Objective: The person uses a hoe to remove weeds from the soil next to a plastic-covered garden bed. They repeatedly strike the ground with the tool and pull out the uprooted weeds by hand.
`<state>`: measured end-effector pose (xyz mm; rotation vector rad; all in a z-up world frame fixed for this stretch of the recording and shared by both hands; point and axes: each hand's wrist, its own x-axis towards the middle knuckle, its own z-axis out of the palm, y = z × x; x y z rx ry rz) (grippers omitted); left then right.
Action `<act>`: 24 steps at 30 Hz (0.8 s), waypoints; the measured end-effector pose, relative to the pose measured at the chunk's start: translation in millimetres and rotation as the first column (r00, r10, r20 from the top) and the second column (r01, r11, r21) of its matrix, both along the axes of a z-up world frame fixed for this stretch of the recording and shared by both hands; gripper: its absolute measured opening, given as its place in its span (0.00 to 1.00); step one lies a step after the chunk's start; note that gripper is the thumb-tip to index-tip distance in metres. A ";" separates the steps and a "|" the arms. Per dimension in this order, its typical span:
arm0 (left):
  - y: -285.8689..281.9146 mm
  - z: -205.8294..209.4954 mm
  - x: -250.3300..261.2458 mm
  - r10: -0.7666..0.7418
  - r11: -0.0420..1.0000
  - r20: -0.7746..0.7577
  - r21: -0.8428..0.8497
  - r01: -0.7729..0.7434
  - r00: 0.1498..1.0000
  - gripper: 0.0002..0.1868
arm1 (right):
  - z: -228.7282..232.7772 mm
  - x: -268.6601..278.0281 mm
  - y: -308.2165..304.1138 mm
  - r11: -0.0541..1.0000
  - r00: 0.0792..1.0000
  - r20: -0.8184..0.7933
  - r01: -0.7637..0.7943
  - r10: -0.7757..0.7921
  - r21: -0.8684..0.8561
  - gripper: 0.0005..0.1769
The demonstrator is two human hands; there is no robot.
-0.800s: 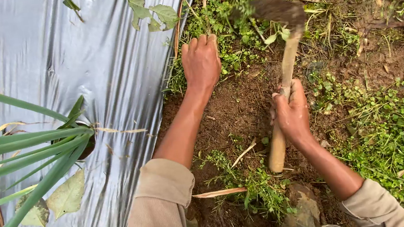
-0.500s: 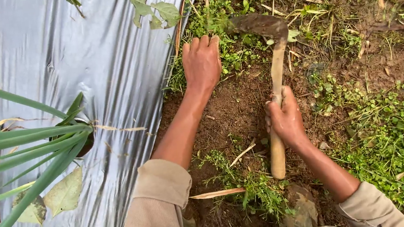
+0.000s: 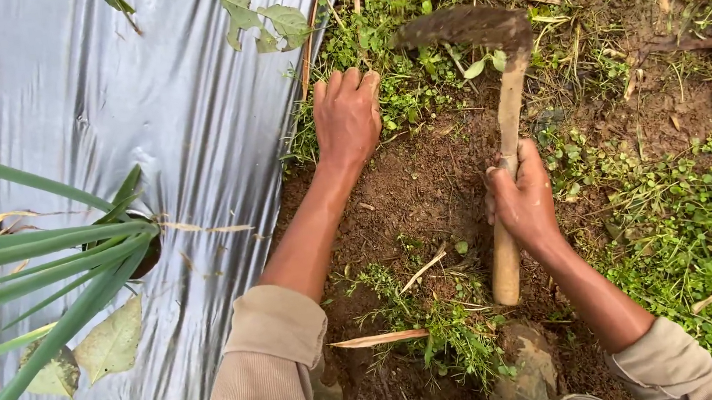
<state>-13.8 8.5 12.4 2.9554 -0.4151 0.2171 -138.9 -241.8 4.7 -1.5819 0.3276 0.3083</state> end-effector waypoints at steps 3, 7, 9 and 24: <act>-0.9 1.2 -0.2 0.006 1.000 -0.014 -0.023 -0.007 1.000 0.07 | 4.9 5.0 10.5 0.987 0.991 0.029 0.129 -0.133 0.096 0.11; 5.9 -6.7 -0.7 -0.007 1.000 -0.006 0.006 0.007 1.000 0.07 | 3.0 -6.5 4.9 0.999 0.998 -0.051 -0.023 0.025 0.043 0.09; 14.7 -14.0 -5.9 -0.128 0.991 0.025 -0.018 0.129 0.991 0.07 | 3.9 -19.0 -9.0 0.991 0.964 -0.226 -0.133 0.137 0.031 0.10; 20.4 -2.3 -34.2 -0.163 0.985 0.004 0.057 0.163 0.987 0.05 | 18.4 -34.8 -11.5 0.968 0.924 -0.313 -0.245 0.217 -0.052 0.12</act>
